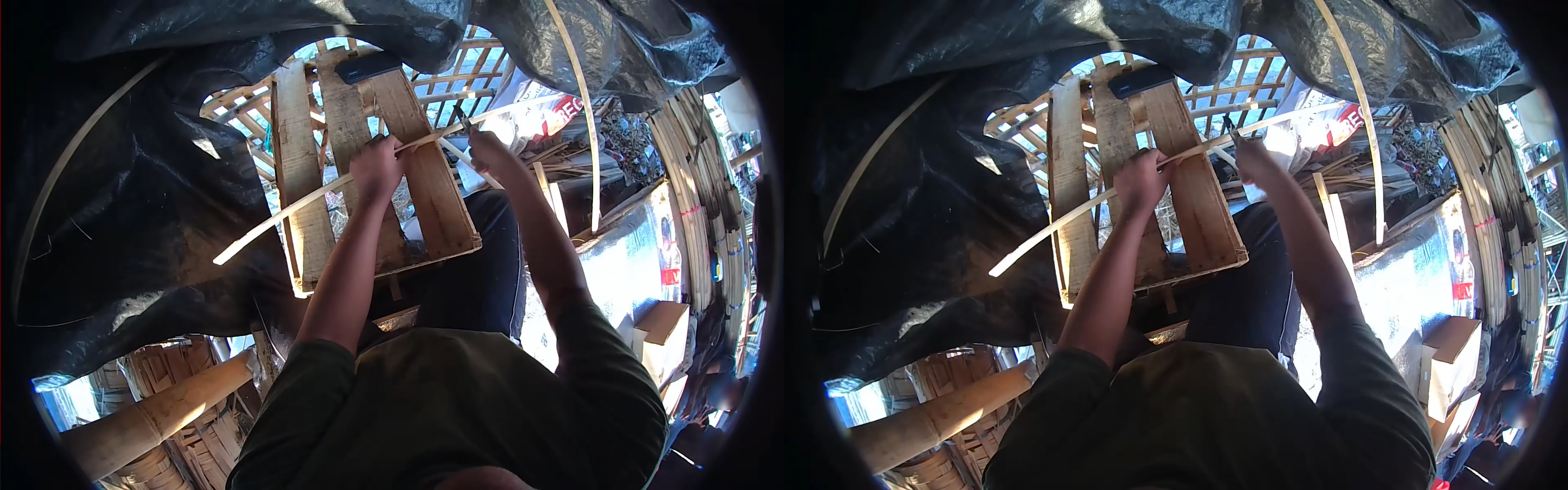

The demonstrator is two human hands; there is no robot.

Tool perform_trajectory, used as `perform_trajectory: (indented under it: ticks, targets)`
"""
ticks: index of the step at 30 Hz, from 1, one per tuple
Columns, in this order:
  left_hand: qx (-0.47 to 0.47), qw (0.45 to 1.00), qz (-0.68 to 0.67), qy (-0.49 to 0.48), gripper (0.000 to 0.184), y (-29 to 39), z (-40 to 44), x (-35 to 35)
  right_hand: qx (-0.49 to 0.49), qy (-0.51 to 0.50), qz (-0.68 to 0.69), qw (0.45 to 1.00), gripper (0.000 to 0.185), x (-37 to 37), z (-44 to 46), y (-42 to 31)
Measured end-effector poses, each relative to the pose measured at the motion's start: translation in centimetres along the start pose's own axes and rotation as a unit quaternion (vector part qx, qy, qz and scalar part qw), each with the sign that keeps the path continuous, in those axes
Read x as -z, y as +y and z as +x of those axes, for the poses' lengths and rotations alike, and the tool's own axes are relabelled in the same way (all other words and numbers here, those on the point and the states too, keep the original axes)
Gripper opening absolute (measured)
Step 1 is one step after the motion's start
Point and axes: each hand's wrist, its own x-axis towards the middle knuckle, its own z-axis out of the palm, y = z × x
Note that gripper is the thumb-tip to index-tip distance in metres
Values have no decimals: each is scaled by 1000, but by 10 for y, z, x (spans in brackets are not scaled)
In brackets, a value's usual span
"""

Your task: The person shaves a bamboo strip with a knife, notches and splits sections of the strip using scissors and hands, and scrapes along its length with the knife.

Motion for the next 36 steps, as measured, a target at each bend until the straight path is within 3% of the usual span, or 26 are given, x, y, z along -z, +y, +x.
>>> perform_trajectory:
  ticks: [1,4,5,6,7,8,10,15,16,17,18,22,23,24,26,27,28,30,31,32,34,35,36]
  targets:
    - [0,1000,-1,1,26,0,0,0,-18,-50,-10,999,25,13,3,-6]
    - [-14,1000,-12,11,26,-3,-2,-4,16,-86,-60,994,41,15,11,-5]
    - [-12,1000,-5,11,29,-3,-4,-6,63,-73,-199,975,27,11,-12,-23]
    - [-11,1000,4,14,33,-3,-3,-7,113,-58,-334,934,27,10,-28,-33]
    - [-15,1000,17,-2,34,-7,0,-11,268,84,-418,864,25,-4,-18,-10]
    - [-8,1000,21,17,34,-9,7,-8,235,114,-371,891,24,-10,-41,-26]
    - [-47,998,7,45,35,-7,-3,-6,199,79,-345,914,25,-13,-45,-33]
    - [14,998,-43,-35,37,0,0,-3,258,94,-319,907,23,-7,-24,-26]
    - [-5,999,-33,-17,35,1,-2,-15,263,72,-377,885,23,-10,-18,-22]
    - [-13,1000,-10,16,34,-12,-4,-13,224,61,-324,917,24,-11,-49,-41]
    - [12,1000,-7,-11,32,-6,-4,-5,213,89,-320,919,25,-16,-48,-39]
    - [6,1000,-11,10,31,-9,-4,-11,213,113,-323,915,28,-20,-32,-26]
    - [25,999,13,-15,34,-1,-3,-2,282,114,-383,872,28,-24,2,-6]
    - [24,1000,4,-10,42,-7,-1,-6,305,82,-356,880,28,-9,-5,-14]
    - [121,986,5,-113,41,-10,8,12,163,-105,-149,970,34,31,-21,-27]
    - [110,989,18,-101,39,-10,3,28,73,-151,-7,986,42,49,-44,-37]
    - [121,985,-16,-117,36,-18,1,33,95,-126,95,983,38,61,-72,-42]
    - [91,990,-6,-104,37,-30,-8,48,165,-42,117,978,37,71,-94,-26]
    - [85,989,-1,-122,37,-31,-13,50,199,-21,102,974,35,74,-106,-19]
    - [90,991,10,-103,36,-34,-22,54,199,-4,34,979,45,74,-103,-8]
    - [93,991,29,-96,35,-35,-34,58,136,-27,-17,990,49,76,-142,-21]
    - [78,995,23,-56,34,-29,-39,59,283,22,-55,957,46,62,-111,14]
    - [63,998,13,-15,33,-26,-44,55,270,21,-52,961,46,55,-113,15]
